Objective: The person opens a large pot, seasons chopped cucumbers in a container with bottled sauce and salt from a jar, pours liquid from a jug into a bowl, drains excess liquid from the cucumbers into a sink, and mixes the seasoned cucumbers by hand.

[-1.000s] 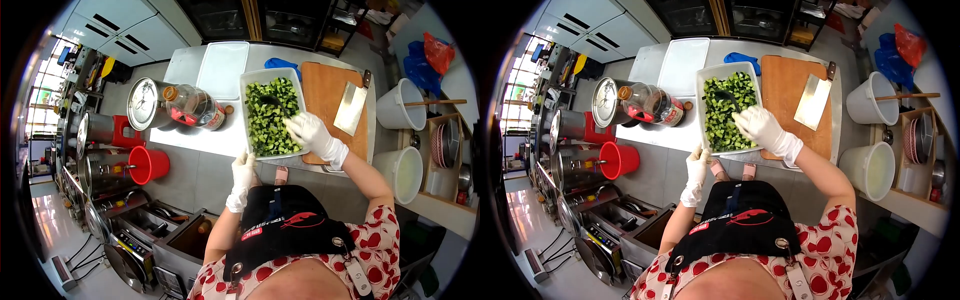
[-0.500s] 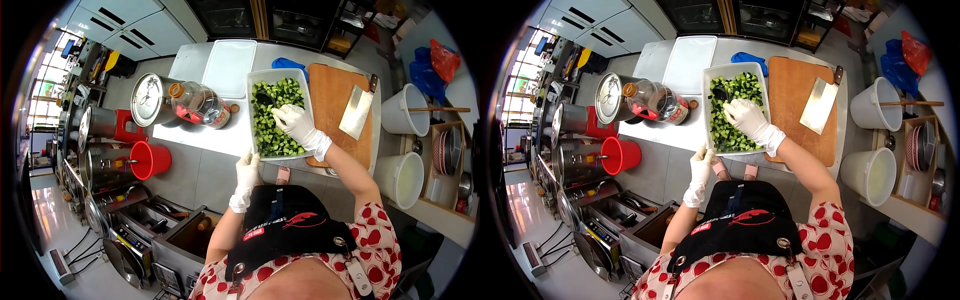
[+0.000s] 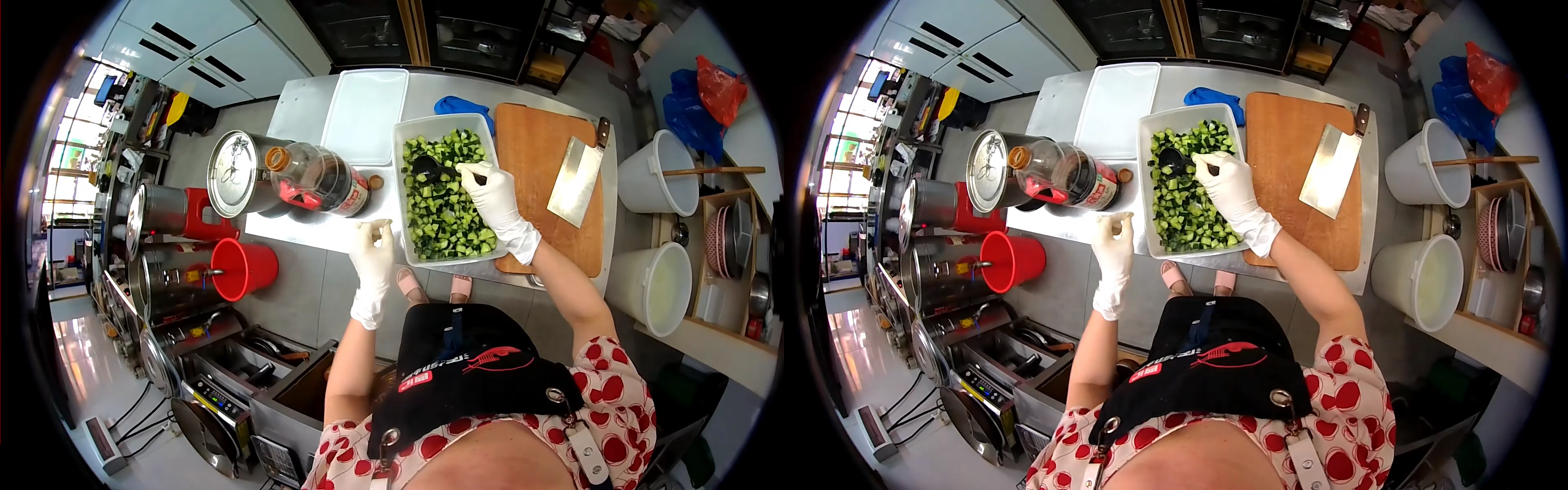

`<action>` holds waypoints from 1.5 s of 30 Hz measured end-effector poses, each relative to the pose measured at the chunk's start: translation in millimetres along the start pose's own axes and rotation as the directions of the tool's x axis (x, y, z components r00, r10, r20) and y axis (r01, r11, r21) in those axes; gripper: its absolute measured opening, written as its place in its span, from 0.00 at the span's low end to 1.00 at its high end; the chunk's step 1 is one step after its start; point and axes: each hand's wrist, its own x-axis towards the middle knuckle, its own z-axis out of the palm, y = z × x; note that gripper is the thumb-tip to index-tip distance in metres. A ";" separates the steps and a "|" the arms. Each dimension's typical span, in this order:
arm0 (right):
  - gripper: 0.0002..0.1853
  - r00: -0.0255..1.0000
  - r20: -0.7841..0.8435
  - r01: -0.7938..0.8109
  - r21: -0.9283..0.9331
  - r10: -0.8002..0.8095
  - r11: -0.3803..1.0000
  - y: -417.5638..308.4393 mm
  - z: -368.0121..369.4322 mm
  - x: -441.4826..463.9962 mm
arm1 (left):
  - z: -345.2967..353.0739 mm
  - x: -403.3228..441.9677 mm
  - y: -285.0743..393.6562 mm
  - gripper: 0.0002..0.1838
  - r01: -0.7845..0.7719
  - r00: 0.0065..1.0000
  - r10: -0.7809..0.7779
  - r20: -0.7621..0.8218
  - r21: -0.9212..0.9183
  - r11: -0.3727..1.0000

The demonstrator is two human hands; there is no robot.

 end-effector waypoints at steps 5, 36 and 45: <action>0.06 0.996 0.088 -0.011 0.039 0.008 0.999 -25.0 -22.5 -3.2 | 6.5 52.3 22.2 0.08 -0.399 0.909 0.366 0.199 0.162 0.902; 0.05 0.986 0.125 0.105 0.018 -0.106 0.994 -47.6 -25.8 -23.4 | 35.2 84.6 7.0 0.05 -0.705 0.630 0.471 0.617 0.200 0.681; 0.17 0.599 0.697 0.734 -0.281 -0.394 0.619 -34.0 -107.2 -57.3 | -53.2 78.4 110.7 0.07 0.230 0.751 0.283 0.597 -0.637 0.735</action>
